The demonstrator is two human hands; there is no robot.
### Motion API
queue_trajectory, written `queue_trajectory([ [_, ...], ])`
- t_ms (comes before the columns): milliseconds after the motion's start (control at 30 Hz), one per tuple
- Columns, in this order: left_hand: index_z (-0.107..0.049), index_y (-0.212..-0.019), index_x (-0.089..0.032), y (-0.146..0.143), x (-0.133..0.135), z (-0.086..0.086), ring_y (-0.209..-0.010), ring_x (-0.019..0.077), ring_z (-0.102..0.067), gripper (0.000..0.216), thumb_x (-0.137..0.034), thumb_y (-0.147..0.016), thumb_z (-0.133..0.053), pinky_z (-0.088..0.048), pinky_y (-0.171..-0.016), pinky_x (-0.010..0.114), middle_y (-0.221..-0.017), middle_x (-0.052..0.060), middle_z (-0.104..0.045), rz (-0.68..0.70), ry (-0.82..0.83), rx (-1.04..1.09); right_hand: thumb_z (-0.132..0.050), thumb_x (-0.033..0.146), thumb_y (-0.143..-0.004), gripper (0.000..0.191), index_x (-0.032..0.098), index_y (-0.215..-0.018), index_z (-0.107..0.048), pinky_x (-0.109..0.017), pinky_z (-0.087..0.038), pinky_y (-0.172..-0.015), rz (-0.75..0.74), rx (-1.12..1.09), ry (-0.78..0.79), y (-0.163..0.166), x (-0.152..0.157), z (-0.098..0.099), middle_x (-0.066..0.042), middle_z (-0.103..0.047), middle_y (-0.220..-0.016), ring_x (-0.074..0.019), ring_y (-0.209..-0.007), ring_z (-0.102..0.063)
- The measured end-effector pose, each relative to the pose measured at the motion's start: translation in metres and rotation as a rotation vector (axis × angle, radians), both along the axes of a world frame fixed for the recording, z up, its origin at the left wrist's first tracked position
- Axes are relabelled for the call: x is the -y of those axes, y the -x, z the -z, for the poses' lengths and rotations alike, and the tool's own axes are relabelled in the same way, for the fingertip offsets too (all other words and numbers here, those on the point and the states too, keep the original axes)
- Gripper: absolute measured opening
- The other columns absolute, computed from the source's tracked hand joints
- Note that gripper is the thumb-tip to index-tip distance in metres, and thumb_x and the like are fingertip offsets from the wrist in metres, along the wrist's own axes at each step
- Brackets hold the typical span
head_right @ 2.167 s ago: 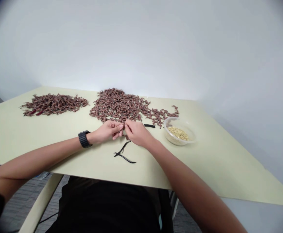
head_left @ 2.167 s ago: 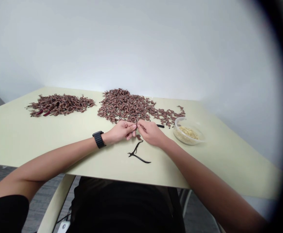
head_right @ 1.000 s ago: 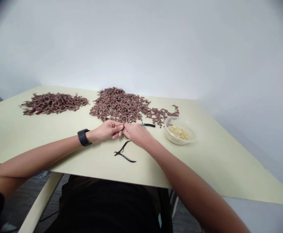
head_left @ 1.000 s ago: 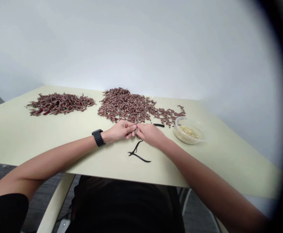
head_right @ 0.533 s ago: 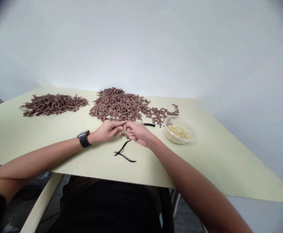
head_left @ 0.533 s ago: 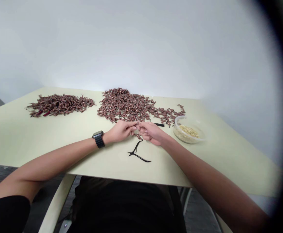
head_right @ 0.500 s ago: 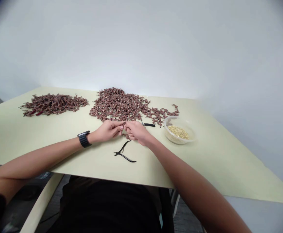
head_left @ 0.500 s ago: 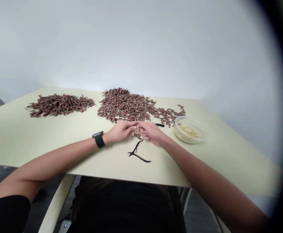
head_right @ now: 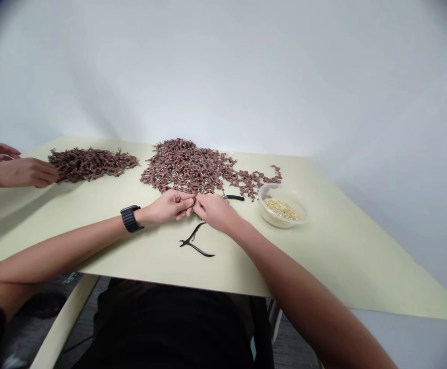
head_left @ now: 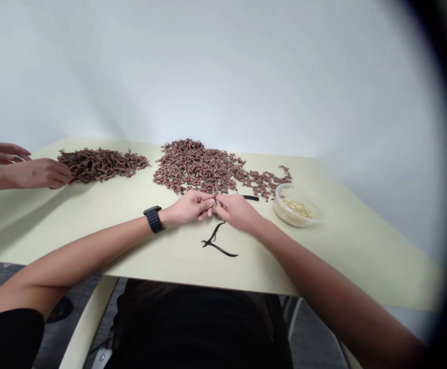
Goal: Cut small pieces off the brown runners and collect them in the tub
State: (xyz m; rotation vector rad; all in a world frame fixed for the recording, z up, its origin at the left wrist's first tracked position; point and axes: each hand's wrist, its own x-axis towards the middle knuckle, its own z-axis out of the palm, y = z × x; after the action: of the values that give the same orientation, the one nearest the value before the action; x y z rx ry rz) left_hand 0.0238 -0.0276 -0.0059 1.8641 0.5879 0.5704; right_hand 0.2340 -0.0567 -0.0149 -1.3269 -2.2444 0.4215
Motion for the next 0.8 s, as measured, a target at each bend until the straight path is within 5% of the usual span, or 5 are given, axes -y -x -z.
queue_trajectory([
  [200,-0.072,-0.107,-0.013,0.003,-0.003,0.002,-0.061,0.0104,-0.054,0.034,-0.037,-0.101,-0.049,-0.039,-0.064,0.021,-0.073,0.003,-0.066,-0.096,-0.428,-0.104,-0.05,0.03,-0.084,0.018,0.021,-0.068,-0.046,-0.023,-0.018,-0.043,0.002,-0.726,0.66,0.007,-0.001,-0.006,0.008,-0.028,-0.052,-0.0084,-0.045,-0.02],
  [333,-0.066,-0.131,-0.014,0.004,-0.007,0.003,-0.068,0.0118,-0.059,0.039,-0.032,-0.099,-0.053,-0.042,-0.069,0.022,-0.081,0.004,-0.07,-0.11,-0.533,-0.111,-0.051,0.03,-0.08,0.017,0.024,-0.069,-0.039,-0.024,-0.009,-0.04,-0.06,-0.878,0.923,0.006,-0.005,-0.007,0.009,-0.017,-0.056,-0.01,-0.049,-0.009],
  [400,-0.07,-0.117,-0.014,0.002,-0.005,0.0,-0.06,0.01,-0.055,0.036,-0.038,-0.102,-0.049,-0.04,-0.063,0.021,-0.075,0.003,-0.068,-0.103,-0.404,-0.089,-0.048,0.031,-0.084,0.019,0.023,-0.069,-0.04,-0.024,-0.014,-0.041,-0.017,-0.781,0.775,0.005,-0.005,-0.005,0.008,-0.021,-0.055,-0.0102,-0.048,-0.013],
  [567,-0.062,-0.08,-0.013,-0.002,0.001,-0.006,-0.05,0.0084,-0.044,0.05,-0.056,-0.101,-0.047,-0.034,-0.054,0.021,-0.06,0.0,-0.054,-0.041,-0.061,0.001,-0.046,0.029,-0.095,0.026,0.02,-0.071,-0.049,-0.026,-0.03,-0.058,0.038,-0.185,0.039,0.002,-0.001,-0.004,0.0,-0.053,-0.061,-0.0123,-0.056,-0.045],
  [800,-0.062,-0.079,-0.013,0.002,-0.002,-0.003,-0.049,0.0082,-0.037,0.054,-0.062,-0.099,-0.048,-0.029,-0.053,0.023,-0.056,-0.002,-0.049,0.01,0.032,0.007,-0.046,0.029,-0.099,0.024,0.019,-0.081,-0.057,-0.028,-0.028,-0.061,0.009,0.226,-0.135,-0.003,0.0,-0.005,-0.007,-0.067,-0.074,-0.0146,-0.061,-0.051],
])
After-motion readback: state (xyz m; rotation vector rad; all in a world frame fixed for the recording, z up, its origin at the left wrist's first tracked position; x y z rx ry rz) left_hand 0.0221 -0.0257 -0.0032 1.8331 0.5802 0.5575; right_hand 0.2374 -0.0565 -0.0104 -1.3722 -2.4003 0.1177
